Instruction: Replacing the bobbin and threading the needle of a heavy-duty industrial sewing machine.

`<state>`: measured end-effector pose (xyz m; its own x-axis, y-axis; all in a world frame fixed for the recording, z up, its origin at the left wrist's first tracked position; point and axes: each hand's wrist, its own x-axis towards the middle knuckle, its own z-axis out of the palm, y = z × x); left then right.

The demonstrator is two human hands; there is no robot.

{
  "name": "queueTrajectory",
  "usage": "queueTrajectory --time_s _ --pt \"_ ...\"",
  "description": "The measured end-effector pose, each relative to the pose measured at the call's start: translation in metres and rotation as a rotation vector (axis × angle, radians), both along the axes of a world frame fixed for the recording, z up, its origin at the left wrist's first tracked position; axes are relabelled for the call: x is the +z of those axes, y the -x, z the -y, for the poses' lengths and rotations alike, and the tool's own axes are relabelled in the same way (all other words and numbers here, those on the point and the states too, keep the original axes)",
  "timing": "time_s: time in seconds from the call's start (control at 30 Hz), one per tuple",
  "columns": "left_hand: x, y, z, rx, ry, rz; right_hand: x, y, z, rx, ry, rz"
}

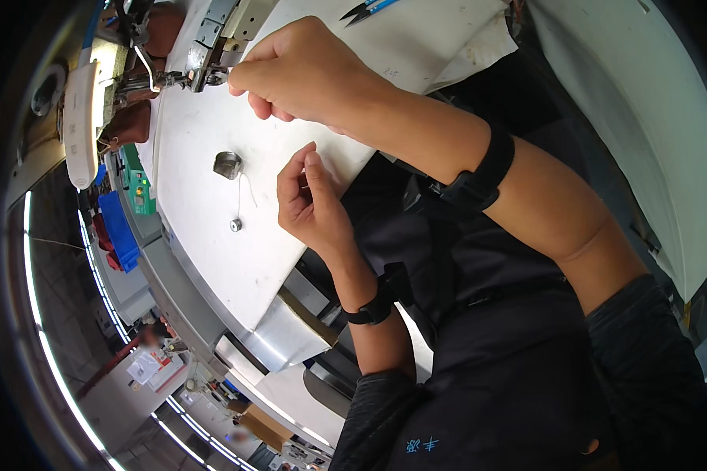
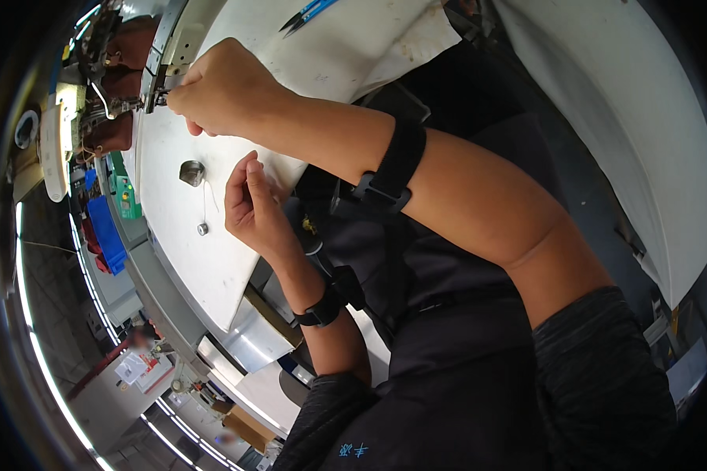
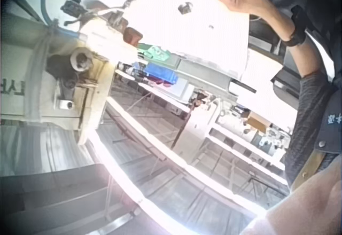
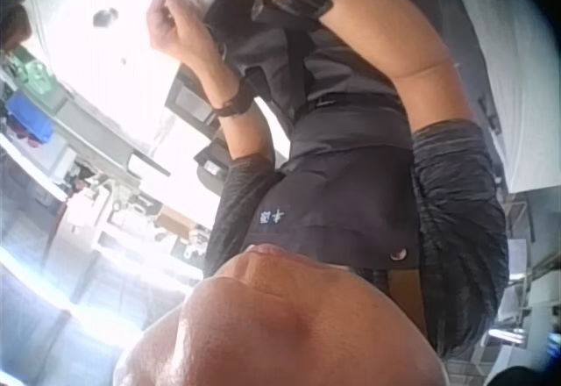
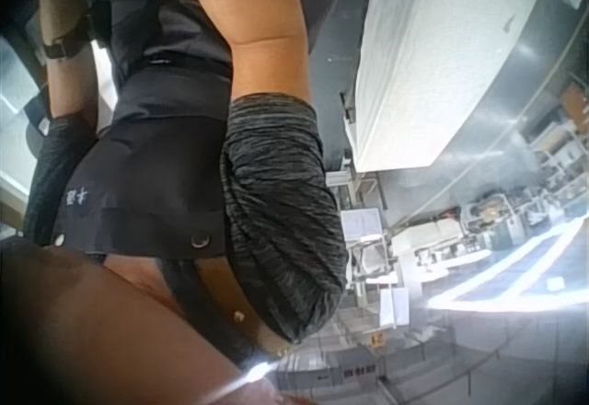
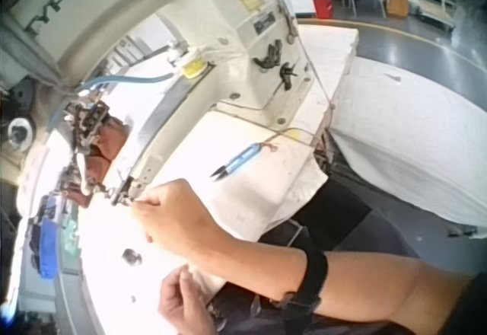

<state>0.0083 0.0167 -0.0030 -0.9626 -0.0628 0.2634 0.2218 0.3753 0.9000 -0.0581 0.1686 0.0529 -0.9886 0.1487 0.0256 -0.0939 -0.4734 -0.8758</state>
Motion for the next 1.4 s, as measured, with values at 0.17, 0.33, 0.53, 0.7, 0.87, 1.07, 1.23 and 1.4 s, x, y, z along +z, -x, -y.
queueTrajectory --time_s 0.17,0.33,0.53,0.7,0.87,1.07,1.23,1.4 --pt "0.0008 -0.0013 -0.0003 0.000 0.001 0.026 0.0019 -0.0039 -0.0029 0.000 -0.026 0.003" --pt "0.0002 -0.0006 0.0006 -0.005 0.014 0.008 0.0026 -0.0023 -0.0012 -0.011 -0.052 -0.006" --pt "-0.0030 0.0000 0.0011 0.008 0.047 -0.034 0.0030 -0.0087 -0.0042 0.015 -0.095 0.011" --pt "-0.0018 -0.0010 0.0002 0.002 0.026 -0.011 0.0023 -0.0023 -0.0017 -0.019 -0.064 0.003" --pt "-0.0036 -0.0002 0.0004 0.009 0.039 -0.022 -0.0009 -0.0054 -0.0033 -0.005 -0.086 0.008" --pt "-0.0018 -0.0008 -0.0001 0.003 0.042 -0.029 -0.0027 -0.0036 -0.0007 -0.013 -0.087 0.007" --pt "-0.0035 -0.0008 0.0000 0.015 0.028 -0.017 0.0006 -0.0083 -0.0025 -0.012 -0.123 0.028" --pt "-0.0025 -0.0013 0.0008 0.010 0.042 -0.016 0.0014 -0.0083 -0.0031 -0.014 -0.121 0.034"
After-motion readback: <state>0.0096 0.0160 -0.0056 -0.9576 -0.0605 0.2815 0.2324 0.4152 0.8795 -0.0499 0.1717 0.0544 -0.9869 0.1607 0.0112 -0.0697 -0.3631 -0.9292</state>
